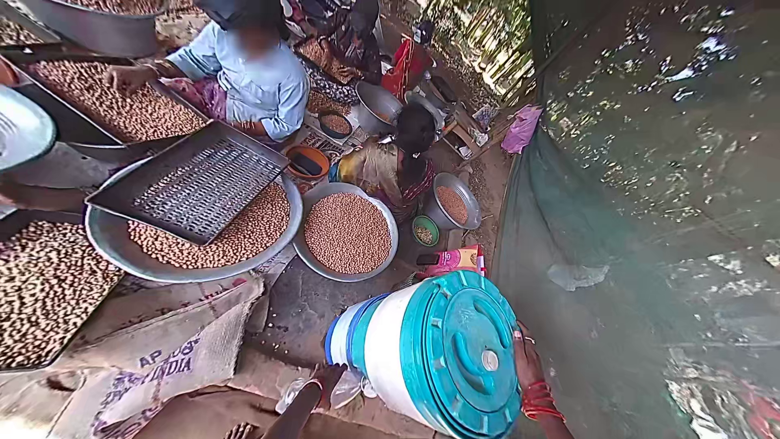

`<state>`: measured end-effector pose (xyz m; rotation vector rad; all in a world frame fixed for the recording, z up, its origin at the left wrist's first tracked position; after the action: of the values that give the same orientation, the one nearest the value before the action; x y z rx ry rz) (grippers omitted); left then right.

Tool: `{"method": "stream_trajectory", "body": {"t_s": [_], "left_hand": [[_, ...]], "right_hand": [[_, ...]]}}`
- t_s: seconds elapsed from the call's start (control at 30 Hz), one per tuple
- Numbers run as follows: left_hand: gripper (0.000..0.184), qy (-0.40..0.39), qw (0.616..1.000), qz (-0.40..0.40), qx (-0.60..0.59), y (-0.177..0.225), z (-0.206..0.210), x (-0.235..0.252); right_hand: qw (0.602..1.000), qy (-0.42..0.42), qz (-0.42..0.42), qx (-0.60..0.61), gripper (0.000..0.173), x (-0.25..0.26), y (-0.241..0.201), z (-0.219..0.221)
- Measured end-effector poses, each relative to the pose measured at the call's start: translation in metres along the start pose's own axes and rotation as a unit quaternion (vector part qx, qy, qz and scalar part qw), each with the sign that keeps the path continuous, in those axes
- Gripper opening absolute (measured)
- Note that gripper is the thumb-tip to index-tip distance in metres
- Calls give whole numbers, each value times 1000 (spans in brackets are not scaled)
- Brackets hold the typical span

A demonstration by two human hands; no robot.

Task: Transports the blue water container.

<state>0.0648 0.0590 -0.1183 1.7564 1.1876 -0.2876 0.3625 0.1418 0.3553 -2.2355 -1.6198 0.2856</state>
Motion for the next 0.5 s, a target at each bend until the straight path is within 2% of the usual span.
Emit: {"method": "stream_trajectory", "body": {"t_s": [0.23,0.33,0.4,0.47,0.5], "left_hand": [[107,-4,999,11,-35,-4,5,9],[105,5,999,18,-35,4,-6,-2],[90,-18,999,-2,-40,8,-13,-13],[62,-40,998,-20,-43,10,-17,-15],[63,-34,998,-22,-44,10,-17,-14]], "right_hand": [[1000,-12,18,22,53,3,5,2],[999,-9,7,48,52,4,3,2],[998,-14,3,55,52,4,2,4],[998,-18,6,54,52,5,0,3],[998,-22,12,51,52,5,1,3]]}}
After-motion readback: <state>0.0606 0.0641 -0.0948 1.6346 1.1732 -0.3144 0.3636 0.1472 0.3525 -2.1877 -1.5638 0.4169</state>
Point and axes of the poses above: each hand's wrist, its own x-axis towards the middle knuckle, its own z-axis out of the palm, y = z × x, the point moved 10 cm from there along x, towards the middle knuckle, and after that the axes turned 1 degree about -z, right-handed, at the moved point
